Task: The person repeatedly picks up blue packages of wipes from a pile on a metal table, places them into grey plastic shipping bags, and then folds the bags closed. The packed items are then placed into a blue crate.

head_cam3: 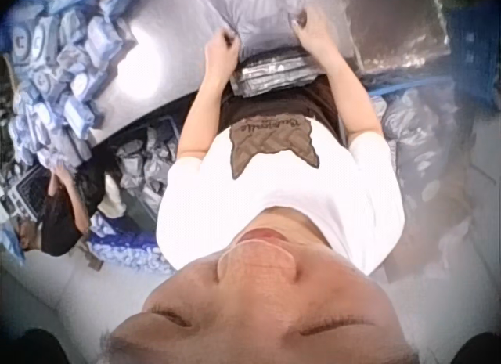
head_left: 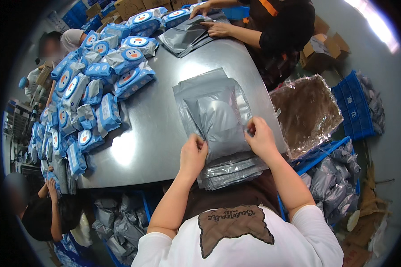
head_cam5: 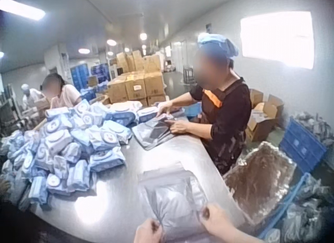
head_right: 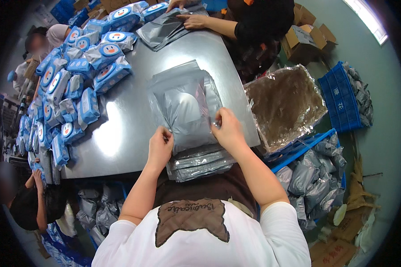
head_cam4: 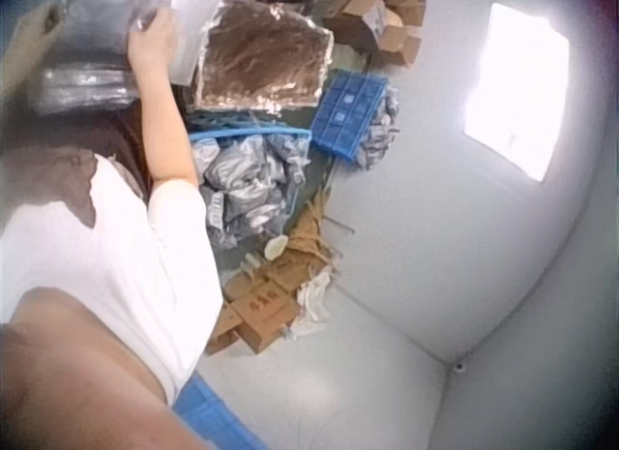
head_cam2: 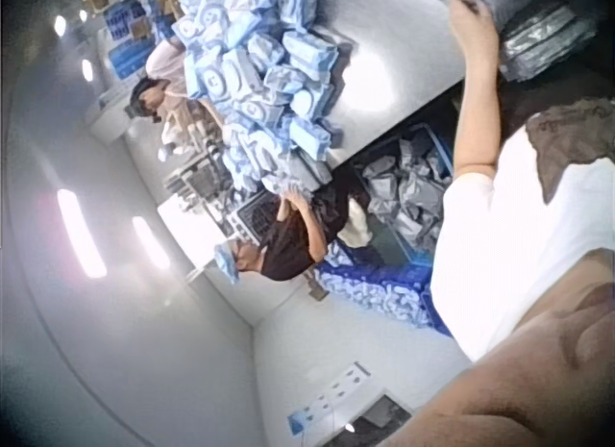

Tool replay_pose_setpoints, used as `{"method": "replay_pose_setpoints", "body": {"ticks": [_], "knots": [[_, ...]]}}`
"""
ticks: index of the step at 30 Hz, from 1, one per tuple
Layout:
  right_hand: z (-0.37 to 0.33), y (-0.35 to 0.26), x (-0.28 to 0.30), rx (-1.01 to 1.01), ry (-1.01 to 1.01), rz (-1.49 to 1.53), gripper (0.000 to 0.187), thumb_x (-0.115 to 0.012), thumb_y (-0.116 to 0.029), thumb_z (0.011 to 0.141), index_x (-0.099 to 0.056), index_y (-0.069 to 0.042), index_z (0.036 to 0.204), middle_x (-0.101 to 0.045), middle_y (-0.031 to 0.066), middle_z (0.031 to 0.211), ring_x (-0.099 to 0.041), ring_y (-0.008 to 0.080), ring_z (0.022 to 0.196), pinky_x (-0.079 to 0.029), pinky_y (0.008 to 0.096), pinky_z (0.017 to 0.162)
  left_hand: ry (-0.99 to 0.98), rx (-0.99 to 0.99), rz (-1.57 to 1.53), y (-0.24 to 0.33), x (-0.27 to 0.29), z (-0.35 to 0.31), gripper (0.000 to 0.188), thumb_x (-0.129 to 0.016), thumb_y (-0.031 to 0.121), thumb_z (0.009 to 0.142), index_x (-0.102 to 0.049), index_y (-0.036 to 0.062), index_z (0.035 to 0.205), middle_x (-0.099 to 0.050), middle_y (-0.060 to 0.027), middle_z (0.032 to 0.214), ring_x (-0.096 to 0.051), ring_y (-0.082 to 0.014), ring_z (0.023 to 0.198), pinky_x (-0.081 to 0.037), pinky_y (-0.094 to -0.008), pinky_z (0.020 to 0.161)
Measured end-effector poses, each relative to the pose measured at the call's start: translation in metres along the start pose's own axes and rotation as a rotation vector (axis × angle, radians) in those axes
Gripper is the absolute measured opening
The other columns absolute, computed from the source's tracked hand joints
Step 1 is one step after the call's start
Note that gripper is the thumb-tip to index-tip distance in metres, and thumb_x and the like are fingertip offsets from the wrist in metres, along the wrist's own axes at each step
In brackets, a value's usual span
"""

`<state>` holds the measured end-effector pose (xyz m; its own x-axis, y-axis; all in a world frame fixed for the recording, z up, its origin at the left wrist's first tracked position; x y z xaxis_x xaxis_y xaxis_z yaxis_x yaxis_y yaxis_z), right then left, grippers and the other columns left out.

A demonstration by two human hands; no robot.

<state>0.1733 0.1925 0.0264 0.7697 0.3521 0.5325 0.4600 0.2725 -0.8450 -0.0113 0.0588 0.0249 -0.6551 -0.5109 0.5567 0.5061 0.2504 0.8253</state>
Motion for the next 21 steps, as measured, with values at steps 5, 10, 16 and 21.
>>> {"method": "replay_pose_setpoints", "body": {"ticks": [5,10,16,21], "knots": [[-0.021,-0.021,0.027,0.426,0.158,-0.155,0.033,-0.067,-0.005,0.076,-0.060,-0.003,0.108,-0.062,0.0134,0.101,-0.058,0.0293,0.091,-0.047,0.0378,0.078,0.178,-0.180,-0.112,0.024,0.025,-0.008,0.011,-0.064,0.004,0.082,-0.056,0.0013,0.090,-0.056,-0.0103,0.086,-0.056,-0.0201,0.071,-0.046,-0.0311,0.061],[-0.038,-0.036,-0.004,0.214,0.009,-0.119,0.071,-0.079,-0.022,0.071,-0.049,0.000,0.131,-0.061,0.0217,0.110,-0.060,0.0362,0.098,-0.048,0.0379,0.084,0.115,-0.173,-0.126,0.036,0.002,-0.022,0.049,-0.077,0.020,0.075,-0.058,-0.0032,0.114,-0.061,-0.0151,0.102,-0.062,-0.0282,0.089,-0.052,-0.0341,0.077],[-0.054,-0.057,-0.019,0.171,0.052,0.212,0.048,-0.061,0.000,0.083,-0.050,0.006,0.129,-0.057,0.0202,0.125,-0.056,0.0230,0.114,-0.042,0.0329,0.096,0.246,-0.160,-0.133,0.023,0.009,-0.040,0.056,-0.076,0.017,0.075,-0.055,-0.0012,0.124,-0.055,-0.0163,0.115,-0.059,-0.0275,0.095,-0.047,-0.0325,0.084],[-0.077,-0.133,-0.039,0.552,-0.192,0.322,0.042,-0.048,0.003,0.090,-0.044,0.009,0.132,-0.057,0.0237,0.123,-0.056,0.0305,0.116,-0.041,0.0386,0.099,0.417,0.017,-0.336,0.022,0.079,-0.105,0.048,-0.069,0.011,0.083,-0.053,-0.0021,0.126,-0.064,-0.0159,0.106,-0.061,-0.0219,0.097,-0.047,-0.0289,0.084]]}}
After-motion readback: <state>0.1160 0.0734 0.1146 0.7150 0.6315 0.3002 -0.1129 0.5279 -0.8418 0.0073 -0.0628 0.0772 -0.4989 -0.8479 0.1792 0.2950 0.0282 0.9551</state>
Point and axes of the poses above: each hand's wrist, its own z-axis towards the middle knuckle, its own x-axis out of the back of the hand, y = z × x, the point moved 2 cm from there along z, towards the middle knuckle
